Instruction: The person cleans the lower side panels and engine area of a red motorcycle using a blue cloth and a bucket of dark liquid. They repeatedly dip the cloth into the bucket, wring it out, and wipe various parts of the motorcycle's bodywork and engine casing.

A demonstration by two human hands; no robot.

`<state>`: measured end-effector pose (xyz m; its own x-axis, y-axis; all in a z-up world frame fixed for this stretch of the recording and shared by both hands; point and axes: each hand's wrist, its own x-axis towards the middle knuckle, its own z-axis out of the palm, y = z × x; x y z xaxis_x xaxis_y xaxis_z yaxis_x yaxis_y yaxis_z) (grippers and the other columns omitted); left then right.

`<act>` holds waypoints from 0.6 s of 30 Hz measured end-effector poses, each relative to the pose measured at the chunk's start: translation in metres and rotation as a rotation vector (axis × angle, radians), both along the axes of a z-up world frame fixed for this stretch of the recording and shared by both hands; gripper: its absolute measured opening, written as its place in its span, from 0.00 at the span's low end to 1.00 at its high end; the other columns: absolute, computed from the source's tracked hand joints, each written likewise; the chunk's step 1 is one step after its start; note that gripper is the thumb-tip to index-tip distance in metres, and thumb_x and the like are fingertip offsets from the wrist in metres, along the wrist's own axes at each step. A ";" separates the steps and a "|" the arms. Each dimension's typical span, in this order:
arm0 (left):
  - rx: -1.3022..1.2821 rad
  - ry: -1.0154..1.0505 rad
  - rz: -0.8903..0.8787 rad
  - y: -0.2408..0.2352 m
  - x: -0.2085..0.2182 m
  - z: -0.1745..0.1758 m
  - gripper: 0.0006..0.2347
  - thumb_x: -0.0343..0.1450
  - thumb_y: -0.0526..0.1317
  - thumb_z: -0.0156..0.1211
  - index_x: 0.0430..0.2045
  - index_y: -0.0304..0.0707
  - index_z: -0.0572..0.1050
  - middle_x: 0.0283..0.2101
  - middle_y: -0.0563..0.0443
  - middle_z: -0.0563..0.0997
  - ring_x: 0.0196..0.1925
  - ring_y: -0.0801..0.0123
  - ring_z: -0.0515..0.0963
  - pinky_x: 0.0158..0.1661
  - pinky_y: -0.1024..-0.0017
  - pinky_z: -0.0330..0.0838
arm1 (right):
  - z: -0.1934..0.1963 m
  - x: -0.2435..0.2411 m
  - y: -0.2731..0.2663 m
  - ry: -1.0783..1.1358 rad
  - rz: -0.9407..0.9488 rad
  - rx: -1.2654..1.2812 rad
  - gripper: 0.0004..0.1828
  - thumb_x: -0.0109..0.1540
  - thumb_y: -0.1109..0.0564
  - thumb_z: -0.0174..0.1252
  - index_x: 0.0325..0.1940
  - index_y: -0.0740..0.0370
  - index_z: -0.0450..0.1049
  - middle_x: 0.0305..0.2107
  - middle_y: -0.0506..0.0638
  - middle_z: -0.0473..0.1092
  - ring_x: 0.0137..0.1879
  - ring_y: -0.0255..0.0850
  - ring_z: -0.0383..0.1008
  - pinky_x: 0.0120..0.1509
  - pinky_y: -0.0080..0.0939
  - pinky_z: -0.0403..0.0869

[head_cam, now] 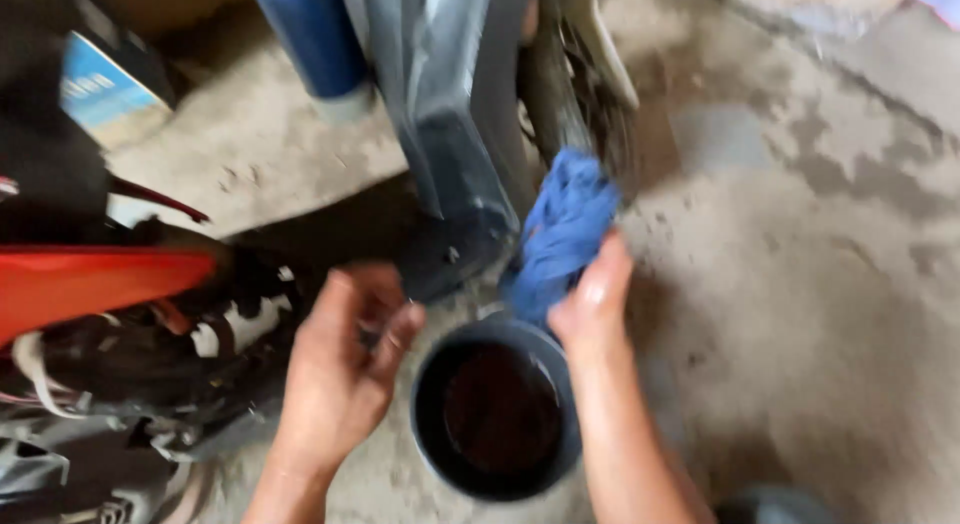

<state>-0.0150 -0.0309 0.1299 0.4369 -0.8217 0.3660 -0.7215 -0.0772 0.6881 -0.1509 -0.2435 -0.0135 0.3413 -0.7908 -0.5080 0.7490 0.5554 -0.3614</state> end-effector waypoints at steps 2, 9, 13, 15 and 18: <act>0.314 0.048 -0.136 0.008 0.006 -0.053 0.07 0.71 0.44 0.66 0.37 0.47 0.76 0.30 0.58 0.78 0.29 0.68 0.77 0.34 0.68 0.71 | -0.006 -0.014 -0.024 -0.286 -0.004 -0.270 0.35 0.64 0.31 0.45 0.53 0.64 0.77 0.34 0.63 0.77 0.38 0.55 0.80 0.45 0.51 0.79; 0.777 0.064 -0.177 0.035 0.016 -0.165 0.14 0.67 0.57 0.62 0.44 0.66 0.76 0.34 0.63 0.86 0.38 0.64 0.87 0.40 0.63 0.75 | 0.088 0.025 -0.065 0.218 -0.414 -0.964 0.17 0.63 0.57 0.62 0.57 0.58 0.76 0.50 0.51 0.76 0.56 0.39 0.74 0.64 0.36 0.71; 1.031 0.028 -0.127 0.037 0.036 -0.234 0.14 0.64 0.61 0.66 0.42 0.76 0.73 0.37 0.74 0.82 0.39 0.79 0.83 0.43 0.72 0.73 | 0.111 0.077 -0.114 0.659 -0.603 -1.190 0.19 0.69 0.51 0.53 0.61 0.63 0.70 0.54 0.56 0.72 0.60 0.42 0.70 0.70 0.42 0.67; 0.950 0.024 -0.174 0.037 0.048 -0.286 0.15 0.63 0.61 0.68 0.40 0.76 0.74 0.34 0.75 0.81 0.34 0.82 0.81 0.39 0.73 0.72 | 0.086 0.100 -0.123 0.954 -0.596 -1.260 0.25 0.69 0.46 0.50 0.60 0.69 0.67 0.55 0.62 0.71 0.61 0.47 0.69 0.71 0.47 0.63; 0.762 -0.139 -0.095 0.029 0.046 -0.293 0.08 0.60 0.60 0.51 0.29 0.80 0.72 0.26 0.78 0.73 0.25 0.84 0.76 0.30 0.74 0.68 | 0.004 0.111 -0.114 1.210 -0.429 -1.344 0.32 0.67 0.44 0.57 0.67 0.69 0.64 0.67 0.72 0.54 0.76 0.62 0.51 0.81 0.51 0.51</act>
